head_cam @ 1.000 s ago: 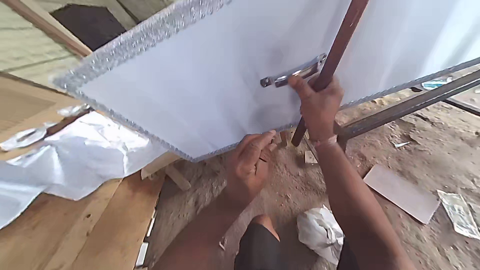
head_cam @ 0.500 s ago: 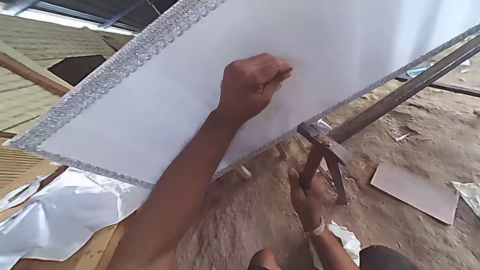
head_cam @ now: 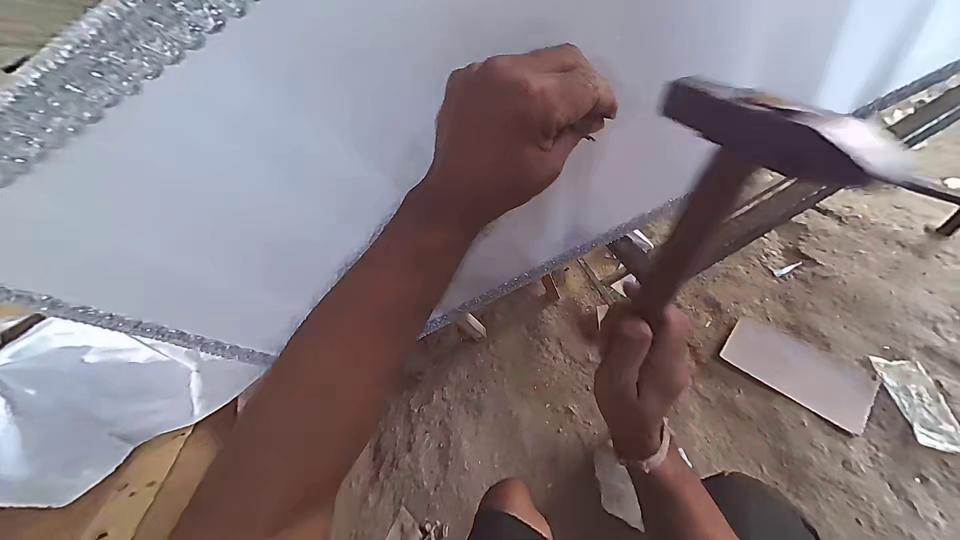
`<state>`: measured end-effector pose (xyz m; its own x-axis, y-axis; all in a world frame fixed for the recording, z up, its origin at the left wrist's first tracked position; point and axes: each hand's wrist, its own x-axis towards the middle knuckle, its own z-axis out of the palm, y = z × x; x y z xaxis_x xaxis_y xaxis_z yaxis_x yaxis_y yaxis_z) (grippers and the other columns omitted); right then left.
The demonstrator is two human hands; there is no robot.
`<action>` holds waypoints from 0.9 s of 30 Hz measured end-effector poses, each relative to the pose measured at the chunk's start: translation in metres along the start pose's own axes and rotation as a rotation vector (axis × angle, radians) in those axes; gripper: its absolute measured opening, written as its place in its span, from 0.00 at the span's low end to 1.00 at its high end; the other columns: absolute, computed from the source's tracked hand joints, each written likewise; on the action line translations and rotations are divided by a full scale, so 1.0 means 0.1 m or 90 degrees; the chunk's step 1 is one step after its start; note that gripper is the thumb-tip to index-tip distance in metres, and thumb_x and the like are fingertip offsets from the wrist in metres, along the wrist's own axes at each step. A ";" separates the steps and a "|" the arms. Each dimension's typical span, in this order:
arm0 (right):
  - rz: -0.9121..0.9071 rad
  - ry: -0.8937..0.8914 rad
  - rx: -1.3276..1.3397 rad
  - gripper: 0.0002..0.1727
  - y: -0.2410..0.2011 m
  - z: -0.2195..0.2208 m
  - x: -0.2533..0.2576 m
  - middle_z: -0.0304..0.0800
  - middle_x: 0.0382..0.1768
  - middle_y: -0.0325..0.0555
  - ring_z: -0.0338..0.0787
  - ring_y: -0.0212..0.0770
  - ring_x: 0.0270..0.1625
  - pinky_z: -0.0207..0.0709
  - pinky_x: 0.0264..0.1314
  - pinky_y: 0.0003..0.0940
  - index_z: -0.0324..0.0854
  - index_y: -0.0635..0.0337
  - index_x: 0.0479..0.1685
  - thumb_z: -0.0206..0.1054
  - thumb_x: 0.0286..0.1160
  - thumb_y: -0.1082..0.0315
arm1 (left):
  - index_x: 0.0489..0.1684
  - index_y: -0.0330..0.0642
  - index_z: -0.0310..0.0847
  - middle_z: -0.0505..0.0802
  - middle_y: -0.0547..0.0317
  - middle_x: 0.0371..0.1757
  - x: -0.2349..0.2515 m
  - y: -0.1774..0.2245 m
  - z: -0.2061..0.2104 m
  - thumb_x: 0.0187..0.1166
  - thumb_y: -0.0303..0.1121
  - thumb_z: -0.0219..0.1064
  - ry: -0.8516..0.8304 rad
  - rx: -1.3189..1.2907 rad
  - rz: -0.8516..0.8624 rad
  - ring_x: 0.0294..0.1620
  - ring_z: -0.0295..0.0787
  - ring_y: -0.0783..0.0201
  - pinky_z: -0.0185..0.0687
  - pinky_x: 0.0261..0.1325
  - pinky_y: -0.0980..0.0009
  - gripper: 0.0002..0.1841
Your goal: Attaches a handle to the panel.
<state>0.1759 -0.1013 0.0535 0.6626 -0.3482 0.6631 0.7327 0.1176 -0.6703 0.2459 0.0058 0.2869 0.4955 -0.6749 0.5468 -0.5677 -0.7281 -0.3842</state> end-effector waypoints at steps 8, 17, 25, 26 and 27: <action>0.039 0.006 -0.106 0.30 -0.07 -0.11 0.06 0.76 0.22 0.35 0.75 0.24 0.19 0.74 0.20 0.24 0.79 0.67 0.56 0.45 0.95 0.46 | 0.42 0.58 0.96 0.97 0.68 0.49 0.00 0.02 0.02 0.85 0.37 0.64 0.001 0.014 -0.019 0.45 0.94 0.68 0.84 0.41 0.62 0.11; 0.045 -0.015 -0.170 0.29 0.01 -0.02 0.02 0.76 0.22 0.37 0.76 0.25 0.20 0.74 0.21 0.25 0.80 0.67 0.51 0.46 0.94 0.47 | 0.41 0.59 0.95 0.96 0.69 0.48 0.00 0.05 0.01 0.86 0.40 0.63 -0.011 0.029 -0.041 0.44 0.93 0.67 0.82 0.40 0.60 0.11; -0.027 0.107 0.155 0.23 -0.15 -0.14 0.03 0.81 0.21 0.29 0.79 0.22 0.21 0.76 0.25 0.19 0.84 0.52 0.41 0.52 0.91 0.45 | 0.41 0.60 0.95 0.96 0.69 0.46 0.01 0.05 0.03 0.85 0.39 0.63 -0.006 0.038 -0.047 0.44 0.94 0.66 0.82 0.38 0.59 0.11; 0.005 0.040 -0.007 0.25 -0.05 -0.09 -0.01 0.79 0.24 0.32 0.79 0.22 0.24 0.76 0.27 0.21 0.81 0.60 0.48 0.49 0.93 0.48 | 0.41 0.59 0.95 0.96 0.69 0.46 0.01 0.05 0.02 0.84 0.38 0.63 -0.007 0.040 -0.047 0.43 0.94 0.66 0.82 0.38 0.59 0.11; 0.050 -0.014 -0.127 0.27 -0.02 -0.05 0.00 0.75 0.22 0.32 0.75 0.22 0.20 0.72 0.21 0.22 0.79 0.63 0.48 0.47 0.93 0.46 | 0.41 0.58 0.95 0.96 0.68 0.46 0.00 0.05 0.02 0.84 0.38 0.63 -0.011 0.039 -0.047 0.43 0.93 0.66 0.82 0.38 0.59 0.11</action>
<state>0.1733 -0.1059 0.0534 0.7215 -0.3248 0.6115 0.6343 -0.0439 -0.7718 0.2444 0.0018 0.2837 0.5457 -0.6206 0.5631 -0.4884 -0.7816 -0.3881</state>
